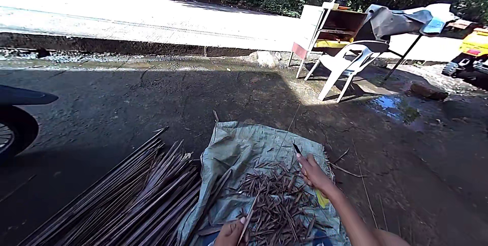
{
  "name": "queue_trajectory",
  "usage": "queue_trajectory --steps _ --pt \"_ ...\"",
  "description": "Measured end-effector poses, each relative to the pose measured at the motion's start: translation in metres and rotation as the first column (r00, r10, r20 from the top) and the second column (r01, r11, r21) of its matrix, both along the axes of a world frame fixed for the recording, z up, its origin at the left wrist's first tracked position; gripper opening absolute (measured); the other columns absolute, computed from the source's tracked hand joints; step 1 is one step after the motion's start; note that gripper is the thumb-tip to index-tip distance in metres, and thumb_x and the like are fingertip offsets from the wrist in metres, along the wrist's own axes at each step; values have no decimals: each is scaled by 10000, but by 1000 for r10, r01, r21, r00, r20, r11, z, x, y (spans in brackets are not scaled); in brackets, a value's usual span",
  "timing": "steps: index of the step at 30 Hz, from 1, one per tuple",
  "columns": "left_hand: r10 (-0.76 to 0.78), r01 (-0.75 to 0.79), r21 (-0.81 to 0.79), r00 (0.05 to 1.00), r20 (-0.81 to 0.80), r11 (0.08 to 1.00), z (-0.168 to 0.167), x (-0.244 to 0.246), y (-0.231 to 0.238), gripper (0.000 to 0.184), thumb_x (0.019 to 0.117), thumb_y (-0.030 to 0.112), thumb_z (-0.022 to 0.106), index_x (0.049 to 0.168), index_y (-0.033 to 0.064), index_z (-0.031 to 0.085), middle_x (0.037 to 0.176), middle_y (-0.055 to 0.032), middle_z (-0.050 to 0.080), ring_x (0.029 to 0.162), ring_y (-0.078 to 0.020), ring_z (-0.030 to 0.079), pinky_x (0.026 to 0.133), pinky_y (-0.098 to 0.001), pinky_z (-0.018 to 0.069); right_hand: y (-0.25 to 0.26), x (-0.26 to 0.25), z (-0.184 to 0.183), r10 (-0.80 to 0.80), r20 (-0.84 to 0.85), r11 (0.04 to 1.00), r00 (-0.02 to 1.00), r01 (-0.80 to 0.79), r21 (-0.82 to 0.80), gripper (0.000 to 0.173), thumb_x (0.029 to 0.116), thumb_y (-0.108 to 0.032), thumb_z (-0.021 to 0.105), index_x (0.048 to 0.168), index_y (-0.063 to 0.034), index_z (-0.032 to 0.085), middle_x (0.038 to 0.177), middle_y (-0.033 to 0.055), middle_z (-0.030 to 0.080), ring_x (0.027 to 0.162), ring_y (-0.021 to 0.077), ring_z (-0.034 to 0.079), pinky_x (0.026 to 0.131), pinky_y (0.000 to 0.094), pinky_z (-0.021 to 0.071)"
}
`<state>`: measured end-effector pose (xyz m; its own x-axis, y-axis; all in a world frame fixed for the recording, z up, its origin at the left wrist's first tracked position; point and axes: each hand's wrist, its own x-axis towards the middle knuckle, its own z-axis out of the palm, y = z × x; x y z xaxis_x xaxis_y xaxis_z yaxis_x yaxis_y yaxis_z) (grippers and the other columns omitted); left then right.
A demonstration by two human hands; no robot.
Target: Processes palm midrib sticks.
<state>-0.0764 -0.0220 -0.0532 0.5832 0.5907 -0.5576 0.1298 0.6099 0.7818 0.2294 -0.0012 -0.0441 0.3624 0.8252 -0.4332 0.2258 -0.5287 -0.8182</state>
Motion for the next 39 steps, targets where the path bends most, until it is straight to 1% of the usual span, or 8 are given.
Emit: queue_trajectory --steps 3,6,11,14,20,25,35,39 --pt "4 1 99 999 -52 995 -3 5 0 419 1133 143 257 819 88 529 462 98 387 360 14 351 380 -146 325 -4 -15 9 121 -127 993 984 -120 19 466 1117 -471 280 953 -77 470 566 -33 379 409 89 400 434 243 423" --pt "-29 44 180 996 -83 983 -8 10 0 383 1126 139 308 833 76 546 487 90 405 383 9 357 403 -154 330 -1 -24 8 149 112 989 982 -147 -30 609 1108 -509 281 909 -3 557 552 36 458 435 160 497 509 326 502" --pt "-33 34 109 999 -15 993 -7 17 1 413 1133 160 280 824 82 544 460 93 392 363 14 362 389 -143 327 -5 -63 -10 394 508 907 766 -413 -81 607 1110 -456 378 1102 51 713 939 272 708 951 445 694 851 621 511" --pt "26 -27 38 999 33 999 -8 18 2 424 1137 168 253 822 90 526 448 94 380 348 19 350 370 -135 311 -14 -86 -16 492 522 843 697 -530 -88 606 1108 -458 379 1039 47 707 881 261 701 915 439 699 802 606 517" --pt "72 -73 108 997 12 991 -15 20 5 415 1136 192 271 865 62 557 465 68 417 354 -5 391 381 -153 362 -6 -68 -21 320 200 935 926 -342 92 357 1117 -288 422 1191 29 567 694 97 562 541 200 586 607 383 548" --pt "168 -139 178 973 -161 974 -18 25 11 377 1143 223 285 943 28 538 532 35 434 395 -39 405 419 -180 384 -35 -113 -18 455 509 788 731 -597 153 294 968 -5 533 1222 76 658 1135 275 659 919 396 699 808 521 572" --pt "231 -202 191 962 -144 961 -16 35 17 370 1143 191 267 869 73 486 515 52 393 386 -36 380 409 -179 368 -34 -137 -35 339 809 777 479 -627 46 218 930 47 605 1126 53 700 967 269 686 867 440 718 698 539 574" --pt "194 -188 132 980 -40 973 -13 37 14 390 1143 213 263 857 80 493 493 64 371 373 -28 362 404 -172 358 -16 -115 -33 434 752 810 496 -580 -85 326 992 50 520 1297 53 635 1141 291 669 1033 468 681 861 591 532"
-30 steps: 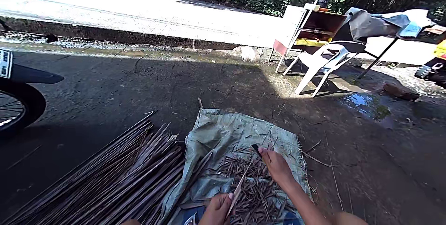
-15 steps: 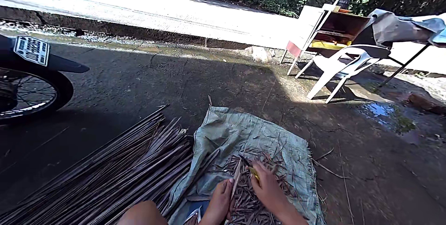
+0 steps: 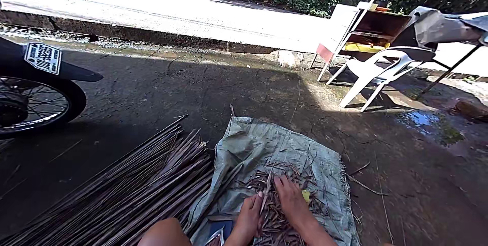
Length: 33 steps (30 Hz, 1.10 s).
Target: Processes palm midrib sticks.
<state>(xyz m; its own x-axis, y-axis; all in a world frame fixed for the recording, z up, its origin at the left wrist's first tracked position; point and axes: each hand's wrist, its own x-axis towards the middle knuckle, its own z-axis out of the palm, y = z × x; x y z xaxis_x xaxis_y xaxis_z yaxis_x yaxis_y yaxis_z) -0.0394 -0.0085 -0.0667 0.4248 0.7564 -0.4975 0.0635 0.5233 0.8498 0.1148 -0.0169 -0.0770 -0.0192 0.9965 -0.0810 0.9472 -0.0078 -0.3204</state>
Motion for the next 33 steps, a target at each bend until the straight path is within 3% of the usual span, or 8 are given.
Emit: queue_trajectory --steps 4,7,13,21,26,29,31,33 --pt "-58 58 42 998 1 997 -6 -6 0 409 1138 185 252 936 27 570 529 47 480 417 -32 463 451 -180 438 3 9 -6 -40 32 990 999 36 140 281 949 73 571 1202 42 689 1056 277 695 995 476 686 815 602 532" --pt "-59 59 -47 998 3 997 -4 -6 -2 398 1143 206 258 887 63 527 494 61 404 383 -22 386 412 -167 370 8 20 -11 -51 106 975 993 26 222 258 918 69 622 1148 17 728 999 260 705 951 469 695 766 601 538" --pt "-11 91 -330 971 239 939 7 -14 -3 429 1145 230 175 851 125 470 467 107 331 345 33 304 363 -115 287 35 62 17 -361 84 922 929 369 -117 340 1037 31 445 1364 35 539 1269 273 630 1195 450 617 972 589 477" --pt "119 -119 -66 993 5 991 -2 -5 -4 399 1140 168 247 830 82 484 467 60 398 353 -19 368 383 -164 352 -17 -21 29 72 -209 985 975 -103 -141 194 1007 29 493 1131 96 625 1060 284 685 1016 441 695 861 562 541" --pt "93 -94 -57 996 -6 994 -2 3 -3 385 1141 181 251 855 81 488 484 62 379 365 -21 356 390 -167 355 -2 -9 23 39 -73 970 997 -56 -238 286 1028 28 470 1280 100 584 1221 285 659 1189 438 636 976 575 487" --pt "47 -39 -100 996 79 994 0 3 2 388 1143 217 241 860 98 480 476 75 356 358 -13 342 386 -159 344 3 6 -2 39 41 985 998 -45 164 189 927 65 599 1090 77 695 1017 255 711 989 431 707 807 567 546" --pt "21 4 -158 988 156 987 4 2 5 403 1144 240 218 852 123 469 473 91 344 354 5 331 376 -142 325 9 12 -20 32 134 868 990 -94 487 147 813 58 711 955 30 740 843 201 702 792 388 723 647 511 569" --pt "-4 49 -202 976 218 978 8 0 8 423 1144 257 198 842 135 469 473 102 346 351 18 329 372 -131 321 15 17 -22 -11 138 835 990 -67 546 166 797 52 729 957 15 751 827 194 694 772 385 719 622 508 563"
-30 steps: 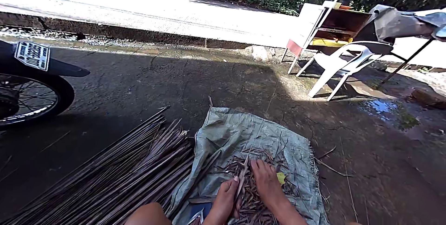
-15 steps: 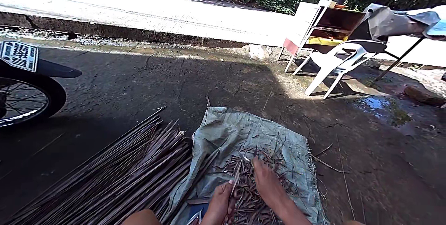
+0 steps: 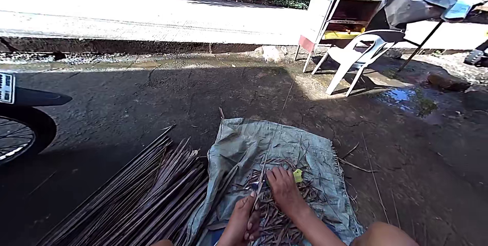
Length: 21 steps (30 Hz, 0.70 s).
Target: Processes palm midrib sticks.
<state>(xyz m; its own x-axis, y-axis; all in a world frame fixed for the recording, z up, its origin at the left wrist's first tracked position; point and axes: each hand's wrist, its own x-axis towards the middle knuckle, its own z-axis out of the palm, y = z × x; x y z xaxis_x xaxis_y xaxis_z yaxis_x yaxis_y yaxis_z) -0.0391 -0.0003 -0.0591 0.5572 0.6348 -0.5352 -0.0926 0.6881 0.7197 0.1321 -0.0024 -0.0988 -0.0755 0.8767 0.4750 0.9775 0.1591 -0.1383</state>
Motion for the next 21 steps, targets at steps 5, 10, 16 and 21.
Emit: queue_trajectory --steps 5,10,16,21 --pt "-30 46 -111 990 135 993 4 -3 -7 455 1133 204 118 826 152 450 480 135 358 346 66 312 365 -88 290 22 44 46 -445 -186 721 876 228 -654 397 1041 21 443 1436 33 480 1311 279 604 1208 444 612 988 575 481" --pt "16 13 -182 988 154 983 4 -12 -7 471 1120 180 72 834 152 445 480 146 383 350 85 333 368 -69 300 19 57 48 -419 -583 809 696 -4 -587 493 1139 -346 307 1237 71 550 956 242 634 901 386 648 842 541 510" --pt "-47 53 -100 997 62 994 0 -13 -9 462 1131 182 119 813 145 453 467 131 366 344 64 323 358 -89 289 14 45 48 -336 -441 638 832 -144 -757 593 1133 -415 303 1190 75 631 1051 290 664 1035 434 652 930 596 485" --pt "36 -25 -115 995 98 993 -7 -20 -2 467 1126 178 99 814 144 444 462 132 363 342 72 321 358 -81 286 -5 5 28 -175 -571 548 802 -403 -733 594 1136 -391 313 1129 107 637 995 296 636 961 418 625 899 589 467"
